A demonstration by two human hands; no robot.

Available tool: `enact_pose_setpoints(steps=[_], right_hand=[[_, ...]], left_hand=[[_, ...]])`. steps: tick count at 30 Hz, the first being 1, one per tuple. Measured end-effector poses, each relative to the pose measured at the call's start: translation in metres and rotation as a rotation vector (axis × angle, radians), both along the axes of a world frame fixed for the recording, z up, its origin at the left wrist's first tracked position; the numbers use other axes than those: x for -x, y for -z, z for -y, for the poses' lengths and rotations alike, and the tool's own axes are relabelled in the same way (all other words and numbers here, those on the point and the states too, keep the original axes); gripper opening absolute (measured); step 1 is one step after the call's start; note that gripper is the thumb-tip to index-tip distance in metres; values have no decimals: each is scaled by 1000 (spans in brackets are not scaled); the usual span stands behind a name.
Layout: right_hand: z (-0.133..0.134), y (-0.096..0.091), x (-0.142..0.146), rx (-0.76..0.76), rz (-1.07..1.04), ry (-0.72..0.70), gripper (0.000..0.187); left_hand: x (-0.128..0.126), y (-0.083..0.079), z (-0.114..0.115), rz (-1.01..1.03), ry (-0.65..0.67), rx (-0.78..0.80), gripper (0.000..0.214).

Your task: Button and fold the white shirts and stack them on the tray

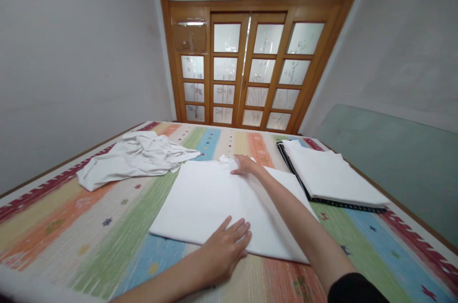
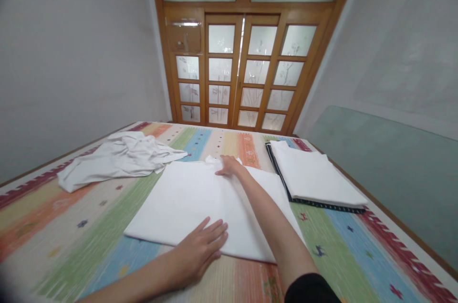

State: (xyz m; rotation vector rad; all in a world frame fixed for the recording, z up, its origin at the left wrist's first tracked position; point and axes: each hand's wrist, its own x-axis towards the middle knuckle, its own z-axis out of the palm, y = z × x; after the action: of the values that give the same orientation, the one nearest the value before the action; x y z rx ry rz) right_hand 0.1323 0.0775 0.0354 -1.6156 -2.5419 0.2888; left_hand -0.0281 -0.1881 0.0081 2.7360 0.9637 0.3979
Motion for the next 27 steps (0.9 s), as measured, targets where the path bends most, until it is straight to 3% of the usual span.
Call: enact_pose_setpoints(steps=[6,9,13,17,19,23,27], right_hand=[[9,-11,-8,59,61,93,101],[14,-15,-9,11,45,53,100],[16,-14,-1,-80,20,-80,89],[11,-8,9,-52,14,-39,84],[7,-6,11,-41,18,-14,87],[0,-5,4,-20,32,56,91],[-3,-1,-17,-10,32,132,91]], left_hand=[[8,-1,4,-6,42,-7,43],[7,0,2,-33,58,-54,41],[1,6,-3,-105,67,-236,31],[-8,10,-1,-263,92,-482,28],[-12,8,2,-343,103,-532,29],[-6,0,2,-395,103,-487,22],[27,-4,-9,-278,87,-364,19]])
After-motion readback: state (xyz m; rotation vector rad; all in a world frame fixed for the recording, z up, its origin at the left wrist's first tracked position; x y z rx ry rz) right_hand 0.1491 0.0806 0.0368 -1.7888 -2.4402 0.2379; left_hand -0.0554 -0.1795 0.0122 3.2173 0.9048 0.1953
